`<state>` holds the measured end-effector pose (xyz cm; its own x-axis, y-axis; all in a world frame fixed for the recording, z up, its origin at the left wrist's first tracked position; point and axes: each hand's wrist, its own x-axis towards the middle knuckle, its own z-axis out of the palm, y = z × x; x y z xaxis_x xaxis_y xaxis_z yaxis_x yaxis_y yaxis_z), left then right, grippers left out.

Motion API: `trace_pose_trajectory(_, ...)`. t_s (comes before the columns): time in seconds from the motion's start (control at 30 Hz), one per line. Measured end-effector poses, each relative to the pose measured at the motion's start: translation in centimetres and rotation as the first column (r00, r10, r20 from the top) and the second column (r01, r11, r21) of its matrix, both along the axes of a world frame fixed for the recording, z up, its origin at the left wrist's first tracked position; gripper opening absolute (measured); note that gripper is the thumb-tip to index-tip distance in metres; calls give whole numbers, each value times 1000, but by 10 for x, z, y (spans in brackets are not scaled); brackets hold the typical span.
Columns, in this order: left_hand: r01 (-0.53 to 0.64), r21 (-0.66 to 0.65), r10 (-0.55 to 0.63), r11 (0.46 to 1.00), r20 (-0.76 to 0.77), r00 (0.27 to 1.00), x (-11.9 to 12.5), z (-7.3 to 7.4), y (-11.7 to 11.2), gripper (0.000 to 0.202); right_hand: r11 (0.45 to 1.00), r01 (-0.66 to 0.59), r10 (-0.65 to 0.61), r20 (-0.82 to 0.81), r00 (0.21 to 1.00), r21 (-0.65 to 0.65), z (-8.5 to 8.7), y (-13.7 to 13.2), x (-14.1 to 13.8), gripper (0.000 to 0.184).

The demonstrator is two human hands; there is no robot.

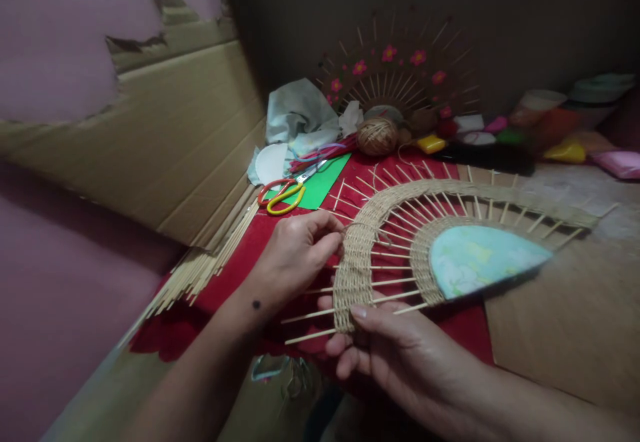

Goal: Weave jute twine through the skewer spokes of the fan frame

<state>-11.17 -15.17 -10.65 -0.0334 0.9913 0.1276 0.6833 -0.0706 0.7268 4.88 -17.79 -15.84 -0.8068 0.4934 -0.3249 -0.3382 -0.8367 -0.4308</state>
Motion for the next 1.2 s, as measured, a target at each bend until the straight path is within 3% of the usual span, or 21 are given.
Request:
trace_pose_trajectory(0.2,-48,16,48,999,11,999,-19,0,9,9,1000,2,-2,-10,1000,16,0,2,-1,16)
trace_pose_trajectory(0.33,-96,-84,109,992,170,979,-32,0,14,5,1000,5,-5,-23,1000,15,-1,2,-1,16)
trace_pose_trajectory(0.5,-149,-204,226,967,432,873,-35,-7,12,6,1000,-1,1,-12,1000,29,-2,1,-1,17)
trace_pose_trajectory(0.63,-184,-202,268,962,564,781,-35,-14,7,5,1000,0,0,-7,1000,28,-2,1,-1,21)
trace_pose_trajectory(0.9,-231,-245,334,942,592,733,-48,-29,5,14,999,-19,20,-16,1000,38,-3,2,-1,32)
trace_pose_trajectory(1.2,-111,-305,285,946,620,731,-53,-30,13,11,999,-5,5,-1,1000,33,-2,1,-2,20)
